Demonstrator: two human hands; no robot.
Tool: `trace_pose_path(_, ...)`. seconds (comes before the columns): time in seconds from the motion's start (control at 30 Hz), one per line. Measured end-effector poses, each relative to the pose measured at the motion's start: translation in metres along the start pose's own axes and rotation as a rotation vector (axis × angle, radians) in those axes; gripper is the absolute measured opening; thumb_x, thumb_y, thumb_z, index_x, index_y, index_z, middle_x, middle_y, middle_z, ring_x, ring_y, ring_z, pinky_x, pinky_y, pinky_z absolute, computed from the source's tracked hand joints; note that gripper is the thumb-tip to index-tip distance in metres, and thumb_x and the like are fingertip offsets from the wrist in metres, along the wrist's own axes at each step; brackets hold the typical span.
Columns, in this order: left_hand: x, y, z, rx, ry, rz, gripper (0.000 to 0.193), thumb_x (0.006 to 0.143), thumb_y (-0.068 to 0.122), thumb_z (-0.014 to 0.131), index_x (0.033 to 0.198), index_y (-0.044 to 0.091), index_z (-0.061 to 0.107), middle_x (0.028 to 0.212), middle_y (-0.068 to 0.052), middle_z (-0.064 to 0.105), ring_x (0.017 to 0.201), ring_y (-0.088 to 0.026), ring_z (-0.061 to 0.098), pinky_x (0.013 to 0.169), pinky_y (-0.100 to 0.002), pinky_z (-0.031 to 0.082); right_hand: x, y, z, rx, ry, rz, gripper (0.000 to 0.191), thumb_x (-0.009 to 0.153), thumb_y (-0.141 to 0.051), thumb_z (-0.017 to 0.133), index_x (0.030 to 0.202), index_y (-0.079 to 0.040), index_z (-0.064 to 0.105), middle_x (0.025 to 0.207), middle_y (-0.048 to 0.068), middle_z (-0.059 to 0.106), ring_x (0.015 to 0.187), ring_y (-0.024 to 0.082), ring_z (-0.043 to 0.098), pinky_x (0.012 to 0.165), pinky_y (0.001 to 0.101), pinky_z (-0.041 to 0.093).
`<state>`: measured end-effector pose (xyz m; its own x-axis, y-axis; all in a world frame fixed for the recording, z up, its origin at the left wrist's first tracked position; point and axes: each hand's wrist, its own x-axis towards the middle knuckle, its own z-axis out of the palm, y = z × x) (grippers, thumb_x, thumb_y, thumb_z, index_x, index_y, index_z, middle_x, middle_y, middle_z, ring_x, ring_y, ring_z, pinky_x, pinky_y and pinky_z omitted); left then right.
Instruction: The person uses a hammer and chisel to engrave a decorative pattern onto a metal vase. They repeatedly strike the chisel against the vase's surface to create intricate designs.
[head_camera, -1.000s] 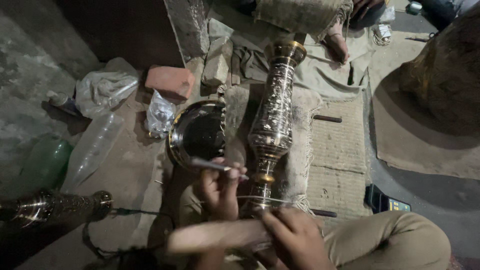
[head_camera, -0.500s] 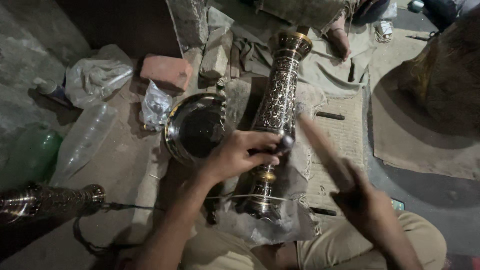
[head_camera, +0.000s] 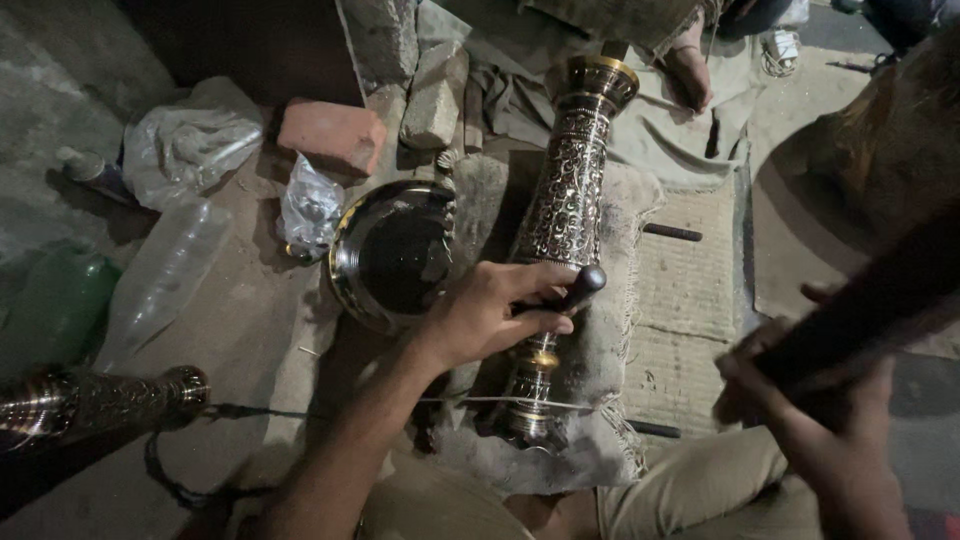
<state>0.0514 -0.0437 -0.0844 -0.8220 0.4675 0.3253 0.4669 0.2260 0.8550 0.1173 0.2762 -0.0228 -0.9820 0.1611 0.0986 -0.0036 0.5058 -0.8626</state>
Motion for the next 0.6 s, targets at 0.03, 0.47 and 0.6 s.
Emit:
trace_pose_path(0.03, 0.000, -0.001, 0.001, 0.007, -0.001, 0.005, 0.048, 0.089, 0.031, 0.080, 0.131, 0.013, 0.063, 0.112, -0.009, 0.078, 0.100, -0.019, 0.078, 0.085, -0.035, 0.065, 0.003, -0.006, -0.005, -0.355, -0.081, -0.085, 0.084, 0.075, -0.006, 0.084, 0.147, -0.011, 0.041, 0.093, 0.011, 0.069, 0.079, 0.024, 0.072, 0.070, 0.0375, 0.061)
trace_pose_path(0.47, 0.002, -0.011, 0.003, 0.059, -0.035, 0.025, 0.044, 0.091, 0.033, 0.077, 0.131, 0.019, 0.064, 0.110, -0.005, 0.078, 0.098, -0.019, 0.079, 0.086, -0.036, 0.065, 0.017, 0.013, -0.012, -0.639, -0.212, -0.213, 0.071, 0.068, -0.011, 0.089, 0.135, -0.009, 0.062, 0.102, 0.015, 0.074, 0.079, 0.025, 0.076, 0.065, 0.0388, 0.062)
trace_pose_path(0.6, 0.003, -0.011, 0.003, 0.003, -0.045, 0.047, 0.044, 0.092, 0.030, 0.077, 0.133, 0.020, 0.063, 0.110, -0.004, 0.079, 0.099, -0.018, 0.080, 0.086, -0.035, 0.066, 0.016, 0.016, -0.016, -0.066, -0.215, -0.044, 0.040, 0.085, -0.010, 0.085, 0.110, -0.008, 0.054, 0.091, 0.011, 0.071, 0.083, 0.023, 0.078, 0.063, 0.0391, 0.065)
